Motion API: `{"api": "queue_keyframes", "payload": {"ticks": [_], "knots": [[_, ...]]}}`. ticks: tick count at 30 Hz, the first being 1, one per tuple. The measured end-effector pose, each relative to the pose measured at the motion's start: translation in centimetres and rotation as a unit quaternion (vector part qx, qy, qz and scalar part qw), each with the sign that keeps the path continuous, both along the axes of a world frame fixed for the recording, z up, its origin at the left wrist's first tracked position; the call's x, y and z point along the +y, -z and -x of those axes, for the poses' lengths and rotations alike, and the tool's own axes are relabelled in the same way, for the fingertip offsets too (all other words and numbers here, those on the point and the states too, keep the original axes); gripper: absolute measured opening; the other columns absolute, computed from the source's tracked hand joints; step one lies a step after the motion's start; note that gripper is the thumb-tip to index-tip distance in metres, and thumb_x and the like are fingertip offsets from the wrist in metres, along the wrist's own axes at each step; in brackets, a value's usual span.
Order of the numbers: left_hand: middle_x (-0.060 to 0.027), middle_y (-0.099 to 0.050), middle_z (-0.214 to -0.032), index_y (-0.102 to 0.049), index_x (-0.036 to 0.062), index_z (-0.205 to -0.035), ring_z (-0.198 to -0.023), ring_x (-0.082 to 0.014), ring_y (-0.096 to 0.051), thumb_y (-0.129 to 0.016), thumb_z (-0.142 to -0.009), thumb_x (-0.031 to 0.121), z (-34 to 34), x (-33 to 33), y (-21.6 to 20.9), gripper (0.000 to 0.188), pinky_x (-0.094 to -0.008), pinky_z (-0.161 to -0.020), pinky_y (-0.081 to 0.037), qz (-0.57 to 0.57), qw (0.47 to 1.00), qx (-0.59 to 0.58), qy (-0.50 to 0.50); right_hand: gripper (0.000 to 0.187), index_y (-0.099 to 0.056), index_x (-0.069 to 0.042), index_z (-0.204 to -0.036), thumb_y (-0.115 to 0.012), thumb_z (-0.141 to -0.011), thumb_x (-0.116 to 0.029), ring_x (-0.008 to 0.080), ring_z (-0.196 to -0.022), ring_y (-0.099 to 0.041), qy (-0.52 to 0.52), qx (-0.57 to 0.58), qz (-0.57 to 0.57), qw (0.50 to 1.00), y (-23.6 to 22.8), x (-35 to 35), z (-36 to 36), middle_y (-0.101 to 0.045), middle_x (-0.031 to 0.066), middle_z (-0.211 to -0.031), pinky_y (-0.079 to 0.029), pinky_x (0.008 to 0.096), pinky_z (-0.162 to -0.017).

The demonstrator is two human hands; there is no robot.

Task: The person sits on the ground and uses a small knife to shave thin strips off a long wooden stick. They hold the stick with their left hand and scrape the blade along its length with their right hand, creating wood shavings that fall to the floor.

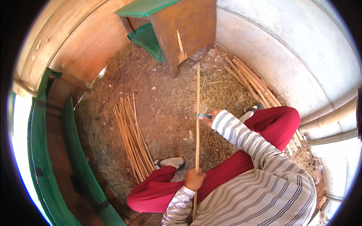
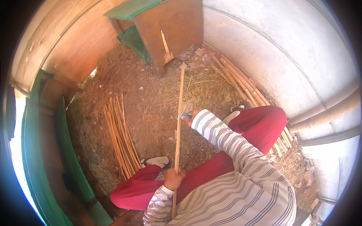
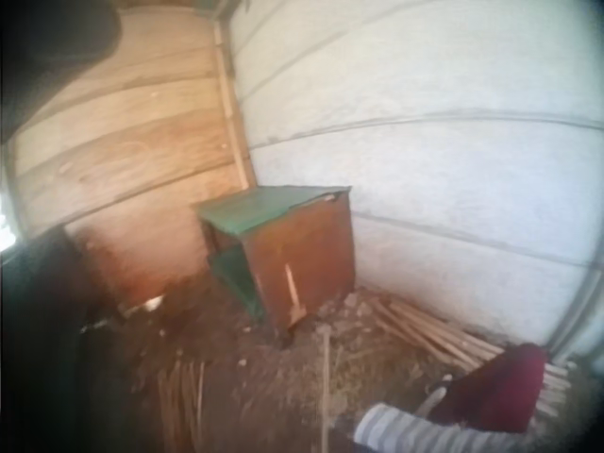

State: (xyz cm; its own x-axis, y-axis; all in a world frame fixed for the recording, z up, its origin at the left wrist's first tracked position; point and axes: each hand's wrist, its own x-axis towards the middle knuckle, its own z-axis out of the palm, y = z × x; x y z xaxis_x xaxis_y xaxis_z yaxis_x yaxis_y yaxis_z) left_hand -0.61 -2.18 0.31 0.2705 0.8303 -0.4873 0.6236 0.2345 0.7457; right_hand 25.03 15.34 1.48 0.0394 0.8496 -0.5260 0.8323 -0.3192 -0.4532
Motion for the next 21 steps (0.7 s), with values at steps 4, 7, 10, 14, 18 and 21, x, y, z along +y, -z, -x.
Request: {"api": "queue_keyframes", "payload": {"ticks": [4, 7, 10, 14, 18, 21], "knots": [[-0.0167, -0.049, -0.051, -0.048, 0.0011, -0.061, -0.048, -0.0289, -0.052, -0.067, -0.071, 0.014, -0.1, 0.0, -0.4, 0.024, -0.0406, -0.051, -0.043, -0.002, 1.0, -0.012, -0.004, 0.057, -0.069, -0.013, -0.122, -0.051, -0.093, -0.059, 0.035, -0.093, -0.069, 0.012, -0.023, -0.038, 0.999, -0.8, 0.0, -0.3, -0.072, 0.019, -0.094, -0.053, 0.0459, -0.092], [-0.0162, -0.048, -0.052, -0.048, 0.0007, -0.063, -0.049, -0.0279, -0.051, -0.066, -0.072, 0.013, -0.7, 0.5, -2.6, 0.023, -0.0401, -0.051, -0.042, 0.002, 1.0, -0.017, -0.002, 0.055, -0.07, -0.014, -0.122, -0.053, -0.094, -0.058, 0.0349, -0.092, -0.069, 0.008, -0.021, -0.053, 0.998, -1.2, 0.4, -1.1, -0.072, 0.019, -0.094, -0.054, 0.0456, -0.09], [-0.0169, -0.047, -0.054, -0.048, 0.0001, -0.064, -0.05, -0.028, -0.051, -0.066, -0.072, 0.012, 0.0, 0.2, -3.6, 0.022, -0.0402, -0.052, -0.042, 0.002, 0.999, -0.01, 0.039, 0.056, -0.069, -0.017, -0.125, -0.05, -0.094, -0.059, 0.0356, -0.092, -0.069, 0.044, 0.001, 0.011, 0.999, -0.6, 2.9, -3.6, -0.072, 0.0195, -0.096, -0.054, 0.0461, -0.09], [-0.0186, -0.046, -0.055, -0.048, 0.0, -0.064, -0.05, -0.0292, -0.05, -0.066, -0.071, 0.013, 0.8, -0.4, -3.5, 0.023, -0.041, -0.052, -0.041, 0.003, 1.0, -0.02, 0.008, 0.059, -0.067, -0.017, -0.127, -0.051, -0.092, -0.062, 0.0337, -0.092, -0.069, 0.002, -0.058, -0.037, 0.998, -1.3, 3.4, -2.6, -0.072, 0.0177, -0.098, -0.055, 0.046, -0.089], [-0.0196, -0.047, -0.056, -0.047, 0.0001, -0.064, -0.05, -0.0301, -0.05, -0.067, -0.071, 0.013, 1.8, -1.0, -4.3, 0.024, -0.0411, -0.052, -0.042, -0.022, 0.999, 0.002, 0.036, 0.066, -0.065, -0.015, -0.13, -0.047, -0.092, -0.066, 0.0336, -0.098, -0.068, 0.043, -0.064, -0.057, 0.995, -2.2, 3.2, -2.0, -0.07, 0.017, -0.106, -0.054, 0.0459, -0.091], [-0.0207, -0.05, -0.057, -0.047, 0.0004, -0.066, -0.053, -0.0348, -0.053, -0.068, -0.07, 0.013, 2.8, -2.9, -5.6, 0.025, -0.0422, -0.054, -0.044, 0.013, 0.999, 0.03, 0.038, 0.064, -0.068, -0.015, -0.125, -0.047, -0.093, -0.066, 0.0331, -0.097, -0.068, 0.079, -0.052, -0.041, 0.995, 0.1, 4.8, -3.9, -0.07, 0.0191, -0.102, -0.054, 0.0462, -0.091]]}}
